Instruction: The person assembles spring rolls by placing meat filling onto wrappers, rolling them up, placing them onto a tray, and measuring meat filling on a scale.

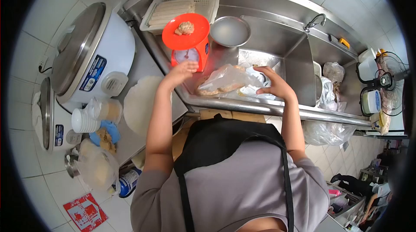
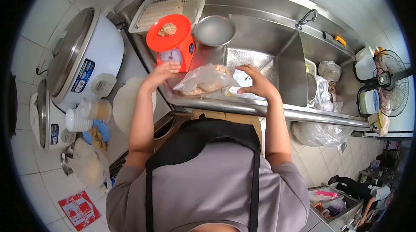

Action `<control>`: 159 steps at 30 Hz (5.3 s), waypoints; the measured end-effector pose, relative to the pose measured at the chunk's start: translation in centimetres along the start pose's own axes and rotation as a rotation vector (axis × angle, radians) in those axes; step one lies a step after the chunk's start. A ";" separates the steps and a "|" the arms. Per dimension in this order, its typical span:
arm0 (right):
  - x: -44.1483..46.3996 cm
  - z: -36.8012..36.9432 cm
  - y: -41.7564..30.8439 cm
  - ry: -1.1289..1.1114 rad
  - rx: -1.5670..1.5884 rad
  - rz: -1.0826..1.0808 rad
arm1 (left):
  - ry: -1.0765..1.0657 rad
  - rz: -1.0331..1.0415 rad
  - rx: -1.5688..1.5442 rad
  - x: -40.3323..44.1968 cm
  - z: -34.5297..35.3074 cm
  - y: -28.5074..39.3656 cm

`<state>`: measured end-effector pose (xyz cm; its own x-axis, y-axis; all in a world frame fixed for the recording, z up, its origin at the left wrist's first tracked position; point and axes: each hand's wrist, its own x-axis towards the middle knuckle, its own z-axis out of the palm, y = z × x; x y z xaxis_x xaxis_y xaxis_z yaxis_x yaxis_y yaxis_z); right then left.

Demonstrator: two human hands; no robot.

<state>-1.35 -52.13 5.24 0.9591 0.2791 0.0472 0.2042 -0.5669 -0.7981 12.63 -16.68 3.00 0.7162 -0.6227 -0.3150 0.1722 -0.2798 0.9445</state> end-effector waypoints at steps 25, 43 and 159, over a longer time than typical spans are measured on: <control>6.2 9.0 -2.1 0.185 -0.247 0.282 | 0.144 0.261 0.176 0.1 5.3 -4.5; 7.9 13.3 1.9 0.273 -0.171 0.120 | 0.285 0.176 0.998 0.9 9.4 0.0; 10.0 8.3 -6.8 0.127 0.783 0.025 | 0.160 0.394 0.035 1.3 5.1 -0.6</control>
<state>5.26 -39.01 6.13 0.9863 0.1561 0.0538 0.0300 0.1508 -0.9881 10.04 -21.04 1.54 0.8192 -0.5664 0.0905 -0.1569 -0.0695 0.9852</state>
